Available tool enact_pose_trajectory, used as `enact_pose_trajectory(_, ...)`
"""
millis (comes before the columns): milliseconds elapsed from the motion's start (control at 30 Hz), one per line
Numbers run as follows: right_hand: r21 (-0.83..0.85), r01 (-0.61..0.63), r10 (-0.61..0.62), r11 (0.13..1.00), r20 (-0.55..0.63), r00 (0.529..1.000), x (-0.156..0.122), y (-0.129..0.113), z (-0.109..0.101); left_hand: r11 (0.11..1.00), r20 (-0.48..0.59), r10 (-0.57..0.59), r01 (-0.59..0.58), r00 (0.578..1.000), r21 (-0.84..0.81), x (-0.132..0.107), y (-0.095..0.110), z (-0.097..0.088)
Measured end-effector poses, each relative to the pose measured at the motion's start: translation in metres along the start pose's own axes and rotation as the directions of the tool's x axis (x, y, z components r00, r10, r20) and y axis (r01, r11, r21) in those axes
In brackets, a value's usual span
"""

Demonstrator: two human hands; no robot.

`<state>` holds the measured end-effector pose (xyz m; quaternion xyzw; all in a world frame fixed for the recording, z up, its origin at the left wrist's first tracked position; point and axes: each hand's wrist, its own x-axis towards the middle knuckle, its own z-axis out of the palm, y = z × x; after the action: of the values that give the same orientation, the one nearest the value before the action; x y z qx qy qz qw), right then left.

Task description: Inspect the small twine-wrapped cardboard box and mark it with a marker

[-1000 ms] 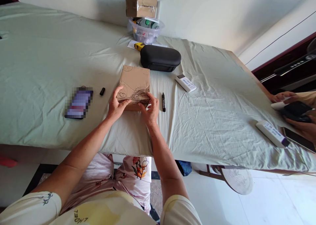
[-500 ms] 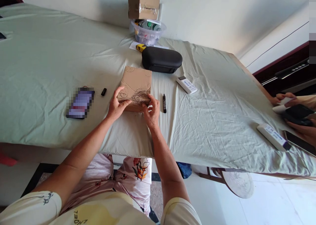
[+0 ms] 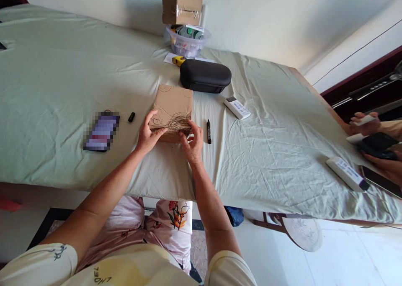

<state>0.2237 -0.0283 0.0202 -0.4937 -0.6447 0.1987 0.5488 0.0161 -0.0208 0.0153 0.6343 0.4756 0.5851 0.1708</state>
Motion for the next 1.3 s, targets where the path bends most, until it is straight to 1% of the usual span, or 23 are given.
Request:
enact_pose_trajectory(167,-0.015,0.013,-0.013,1.0,0.032,0.999,0.0002,0.0026,-0.0014,1.0,-0.008,-0.004,0.004,1.0,-0.022,0.0005,0.0011,-0.0003)
enact_pose_trajectory(367,0.0,-0.008,0.008,1.0,0.014,1.0,-0.0006,0.0013,-0.0009,1.0,0.001,-0.013,0.013,1.0,-0.015,-0.0001,-0.0009,-0.0004)
enact_pose_trajectory(500,-0.011,-0.012,0.012,1.0,0.015,1.0,-0.0001,-0.0012,-0.0023,1.0,-0.016,0.021,-0.021,1.0,0.006,0.0002,-0.0021,0.0007)
enact_pose_trajectory(667,0.027,-0.022,0.022,0.999,0.004,1.0,0.0005,-0.0025,-0.0032,0.999,-0.034,0.044,-0.044,0.998,0.014,-0.0003,-0.0021,0.0033)
enact_pose_trajectory(900,0.069,-0.018,0.018,0.997,-0.006,1.0,0.0012,0.0011,-0.0032,0.999,-0.006,0.034,-0.034,0.999,0.024,-0.0006,-0.0013,0.0037)
enact_pose_trajectory(1067,0.039,-0.011,0.01,0.999,0.003,1.0,0.0012,0.0018,-0.004,1.0,0.006,0.011,-0.011,1.0,0.003,-0.0005,0.0005,0.0035)
enact_pose_trajectory(1300,0.044,-0.01,0.01,0.999,-0.003,1.0,0.0011,0.0011,-0.0038,1.0,0.009,0.007,-0.007,1.0,-0.006,-0.0005,0.0003,0.0036)
